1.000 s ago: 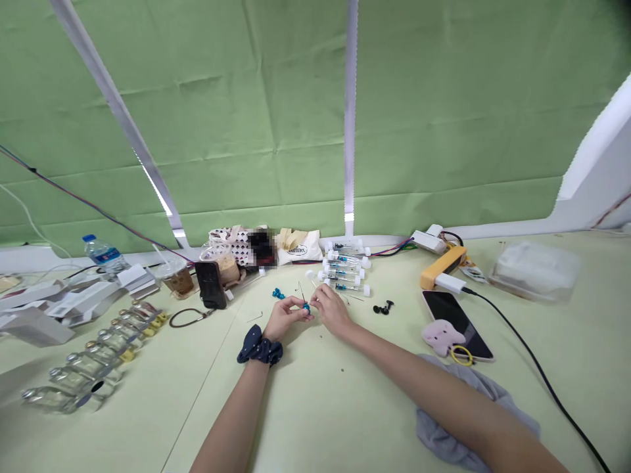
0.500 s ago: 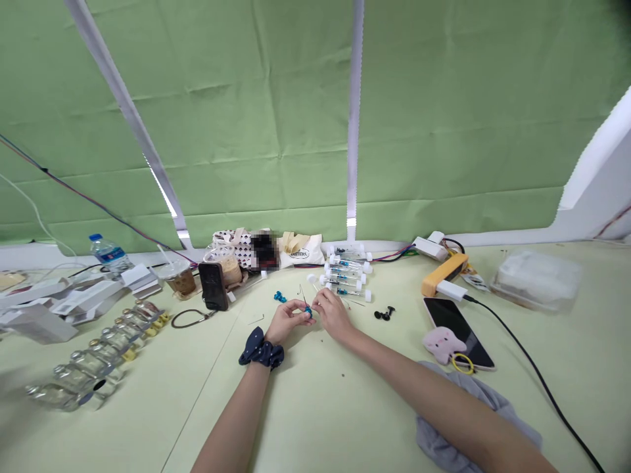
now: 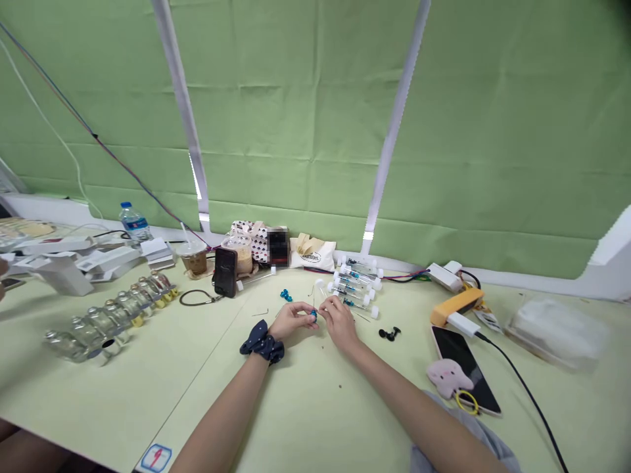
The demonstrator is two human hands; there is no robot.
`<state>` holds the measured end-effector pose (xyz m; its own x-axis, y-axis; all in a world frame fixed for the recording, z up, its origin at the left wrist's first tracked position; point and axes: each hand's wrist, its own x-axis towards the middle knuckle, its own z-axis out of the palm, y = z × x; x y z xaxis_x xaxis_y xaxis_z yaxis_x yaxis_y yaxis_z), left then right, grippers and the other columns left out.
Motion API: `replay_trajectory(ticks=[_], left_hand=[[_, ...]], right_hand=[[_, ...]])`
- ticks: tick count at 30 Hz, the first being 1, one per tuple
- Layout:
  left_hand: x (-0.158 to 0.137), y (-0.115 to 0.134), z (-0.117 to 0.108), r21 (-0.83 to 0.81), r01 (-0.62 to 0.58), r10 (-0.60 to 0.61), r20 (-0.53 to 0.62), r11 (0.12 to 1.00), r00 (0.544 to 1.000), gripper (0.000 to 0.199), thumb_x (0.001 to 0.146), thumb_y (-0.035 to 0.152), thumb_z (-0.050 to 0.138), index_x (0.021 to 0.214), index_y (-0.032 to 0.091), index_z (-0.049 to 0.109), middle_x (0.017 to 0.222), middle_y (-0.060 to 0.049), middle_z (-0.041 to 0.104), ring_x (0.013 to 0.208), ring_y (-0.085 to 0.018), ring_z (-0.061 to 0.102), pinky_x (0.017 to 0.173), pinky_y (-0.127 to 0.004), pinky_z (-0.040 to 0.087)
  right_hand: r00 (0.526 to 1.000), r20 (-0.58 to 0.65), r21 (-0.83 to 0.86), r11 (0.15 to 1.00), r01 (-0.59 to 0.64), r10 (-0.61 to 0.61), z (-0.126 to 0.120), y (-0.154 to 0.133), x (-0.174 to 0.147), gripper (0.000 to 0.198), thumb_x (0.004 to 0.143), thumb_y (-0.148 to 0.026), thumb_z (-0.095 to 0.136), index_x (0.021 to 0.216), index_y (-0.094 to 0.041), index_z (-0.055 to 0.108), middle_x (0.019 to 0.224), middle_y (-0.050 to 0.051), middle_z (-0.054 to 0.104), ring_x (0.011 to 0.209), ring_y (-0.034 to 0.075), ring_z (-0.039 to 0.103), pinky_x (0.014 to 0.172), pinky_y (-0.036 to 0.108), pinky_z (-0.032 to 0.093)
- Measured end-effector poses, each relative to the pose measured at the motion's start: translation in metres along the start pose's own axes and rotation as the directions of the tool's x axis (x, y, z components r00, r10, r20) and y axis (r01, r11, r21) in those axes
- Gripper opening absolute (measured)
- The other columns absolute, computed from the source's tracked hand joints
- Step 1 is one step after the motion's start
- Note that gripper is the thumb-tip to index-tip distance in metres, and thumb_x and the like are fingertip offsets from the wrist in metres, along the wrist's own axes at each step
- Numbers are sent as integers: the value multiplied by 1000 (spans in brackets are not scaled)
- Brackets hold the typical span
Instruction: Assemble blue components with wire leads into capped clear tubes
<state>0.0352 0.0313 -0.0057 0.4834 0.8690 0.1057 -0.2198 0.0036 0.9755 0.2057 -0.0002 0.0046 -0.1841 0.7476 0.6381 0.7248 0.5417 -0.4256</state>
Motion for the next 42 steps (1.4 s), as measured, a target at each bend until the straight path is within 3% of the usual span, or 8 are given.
replay_trajectory(ticks=[42], left_hand=[[5, 0, -1, -8, 46, -46, -20, 999, 999, 36, 61, 29, 76, 87, 11, 60, 80, -5, 69, 68, -19, 68, 70, -31, 54]], right_hand=[[1000, -18, 102, 995, -9, 11, 0, 3, 1, 15, 88, -20, 46, 82, -21, 60, 84, 3, 55, 78, 16, 52, 71, 28, 35]])
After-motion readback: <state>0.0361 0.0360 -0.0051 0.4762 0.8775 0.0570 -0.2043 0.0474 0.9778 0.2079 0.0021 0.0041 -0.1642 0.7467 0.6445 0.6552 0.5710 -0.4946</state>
